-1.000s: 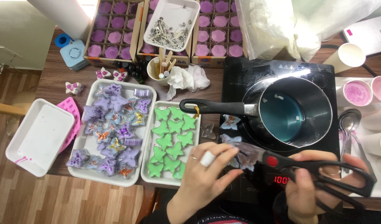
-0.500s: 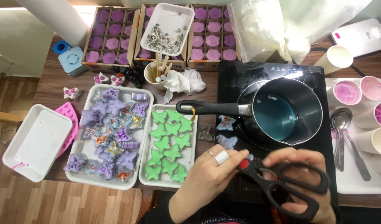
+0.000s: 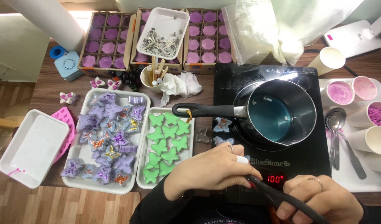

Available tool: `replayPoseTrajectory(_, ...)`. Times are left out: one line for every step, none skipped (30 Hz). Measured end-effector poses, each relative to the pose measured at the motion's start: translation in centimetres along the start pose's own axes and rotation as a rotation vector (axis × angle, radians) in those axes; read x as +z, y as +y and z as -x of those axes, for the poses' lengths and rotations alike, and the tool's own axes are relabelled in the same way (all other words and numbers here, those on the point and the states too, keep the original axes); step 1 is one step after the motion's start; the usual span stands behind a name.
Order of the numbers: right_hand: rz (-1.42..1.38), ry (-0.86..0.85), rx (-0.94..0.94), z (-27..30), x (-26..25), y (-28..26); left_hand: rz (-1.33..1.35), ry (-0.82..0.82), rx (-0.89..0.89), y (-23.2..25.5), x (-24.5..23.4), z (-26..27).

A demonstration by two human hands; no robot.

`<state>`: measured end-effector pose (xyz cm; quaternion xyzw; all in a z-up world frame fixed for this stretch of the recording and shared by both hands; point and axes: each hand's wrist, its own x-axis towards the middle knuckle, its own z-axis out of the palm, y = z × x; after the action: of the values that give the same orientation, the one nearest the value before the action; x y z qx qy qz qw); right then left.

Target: Trim and melt small decorative wax butterflies into a pot of liquid wax.

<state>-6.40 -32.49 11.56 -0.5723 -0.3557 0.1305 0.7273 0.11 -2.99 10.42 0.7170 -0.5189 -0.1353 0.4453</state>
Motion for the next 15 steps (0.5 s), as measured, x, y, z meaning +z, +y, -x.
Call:
replayPoseTrajectory(0.0, 0.003, 0.0, 0.1, -0.2, -0.4, 0.001, -0.003, 0.001, 0.1, 0.0, -0.2)
replayPoseTrajectory(0.172, -0.068, 0.057, 0.1, -0.5, -0.7, -0.014, -0.007, -0.021, 0.2, -0.1, -0.4)
replayPoseTrajectory(0.346, -0.141, 0.113, 0.1, -0.8, -1.1, -0.031, -0.008, -0.043, 0.3, -0.2, -0.6)
replayPoseTrajectory(0.347, -0.141, 0.111, 0.6, 0.1, -0.4, -0.032, -0.009, -0.042, 0.4, -0.1, -0.5)
replayPoseTrajectory(0.527, 0.14, -0.01, 1.0, 1.1, 0.3, -0.036, 0.101, -0.044, 0.5, 0.0, -0.4)
replayPoseTrajectory(0.699, 0.426, -0.128, 1.4, 2.0, 1.0, -0.04, 0.212, -0.044, 0.7, 0.2, -0.3)
replayPoseTrajectory(0.7, 0.428, -0.128, 1.7, 0.7, 1.2, -0.039, 0.21, -0.043, 1.1, 0.1, -0.2)
replayPoseTrajectory(0.64, 0.425, -0.132, 1.9, -0.6, 1.5, -0.045, 0.35, -0.078, 1.6, 0.0, 0.0)
replayPoseTrajectory(0.579, 0.418, -0.135, 2.1, -2.0, 1.8, -0.05, 0.491, -0.115, 2.1, 0.0, 0.1)
replayPoseTrajectory(0.578, 0.417, -0.134, 2.5, -2.0, 2.9, -0.05, 0.492, -0.116, 2.1, 0.5, 0.6)
replayPoseTrajectory(0.482, 0.57, -0.165, 3.0, -2.0, 4.1, -0.079, 0.562, -0.218, 2.1, 0.9, 1.1)
replayPoseTrajectory(0.383, 0.72, -0.197, 3.4, -1.9, 5.2, -0.108, 0.63, -0.32, 2.1, 1.3, 1.7)
replayPoseTrajectory(0.38, 0.719, -0.196, 3.4, -2.0, 5.8, -0.108, 0.631, -0.323, 1.9, 1.8, 2.3)
replayPoseTrajectory(0.432, 0.77, -0.245, 3.3, -2.0, 6.4, -0.122, 0.631, -0.399, 1.8, 2.4, 2.9)
replayPoseTrajectory(0.481, 0.818, -0.298, 3.3, -2.0, 7.0, -0.136, 0.631, -0.476, 1.7, 2.9, 3.6)
